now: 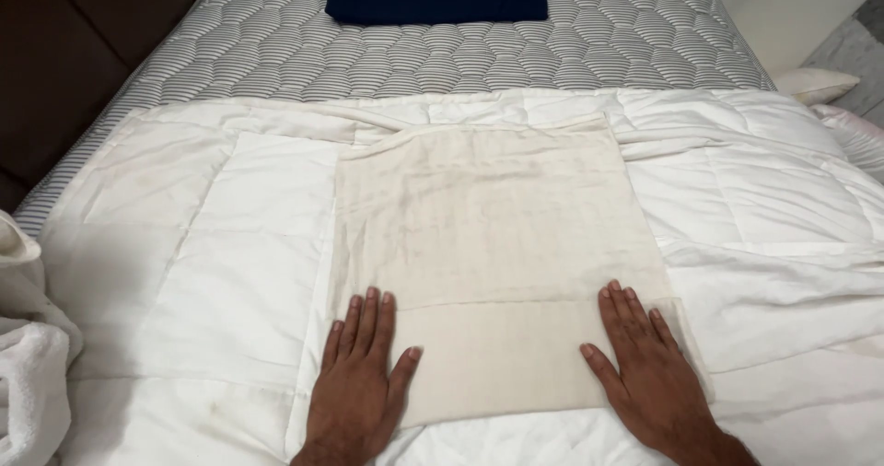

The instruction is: The person folds a white towel on a bed. They spread the towel flat, fold it in half lengthwise, then fold it into thirds, and finally fold it in half again to create a compact rectangle.

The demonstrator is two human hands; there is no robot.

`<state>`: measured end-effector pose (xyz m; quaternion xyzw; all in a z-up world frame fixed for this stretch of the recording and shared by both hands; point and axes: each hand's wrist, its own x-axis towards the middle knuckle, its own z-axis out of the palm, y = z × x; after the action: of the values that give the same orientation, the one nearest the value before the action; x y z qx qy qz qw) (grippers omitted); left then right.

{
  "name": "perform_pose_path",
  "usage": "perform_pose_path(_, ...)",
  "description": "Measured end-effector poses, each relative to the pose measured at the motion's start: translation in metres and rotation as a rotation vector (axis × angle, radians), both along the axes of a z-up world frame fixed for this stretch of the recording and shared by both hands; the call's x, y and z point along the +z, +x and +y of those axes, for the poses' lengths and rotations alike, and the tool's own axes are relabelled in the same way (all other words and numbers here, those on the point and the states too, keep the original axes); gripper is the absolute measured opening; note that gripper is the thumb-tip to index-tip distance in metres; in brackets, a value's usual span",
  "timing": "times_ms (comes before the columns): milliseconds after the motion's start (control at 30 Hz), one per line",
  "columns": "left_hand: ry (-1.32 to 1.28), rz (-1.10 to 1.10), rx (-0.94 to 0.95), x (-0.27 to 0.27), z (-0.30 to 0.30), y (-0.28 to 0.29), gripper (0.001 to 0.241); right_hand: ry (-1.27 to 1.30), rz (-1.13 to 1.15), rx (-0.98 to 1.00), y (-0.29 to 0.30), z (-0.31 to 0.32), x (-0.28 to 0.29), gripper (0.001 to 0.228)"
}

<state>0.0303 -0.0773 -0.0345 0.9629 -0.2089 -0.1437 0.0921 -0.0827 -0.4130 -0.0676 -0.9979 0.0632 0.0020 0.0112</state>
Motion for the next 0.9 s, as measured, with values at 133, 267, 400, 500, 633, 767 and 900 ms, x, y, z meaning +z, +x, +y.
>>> perform_pose_path(133,0.000,0.016,0.056,-0.003,0.009,0.001,0.082,0.006,0.047,-0.057,-0.004,-0.005,0.000,0.081)
perform_pose_path(267,0.038,0.078,0.115,0.004,0.015,0.000,0.079,-0.012,0.035,-0.070,-0.007,-0.008,-0.002,0.082)
perform_pose_path(400,0.049,0.112,0.130,0.008,0.016,-0.002,0.079,-0.022,0.049,-0.104,-0.010,-0.010,0.000,0.083)
perform_pose_path(500,0.028,0.038,0.120,0.002,0.019,-0.003,0.080,-0.017,0.071,-0.136,-0.013,-0.015,0.001,0.084)
perform_pose_path(633,0.044,0.057,0.197,0.003,0.027,-0.005,0.080,-0.023,0.139,-0.191,-0.016,-0.016,0.002,0.084)
perform_pose_path(767,0.054,0.042,0.211,0.001,0.027,-0.004,0.082,-0.030,0.175,-0.219,-0.019,-0.025,-0.002,0.084)
perform_pose_path(900,-0.031,-0.107,0.216,-0.015,0.037,-0.001,0.076,-0.014,0.188,-0.227,-0.022,-0.029,0.002,0.084)
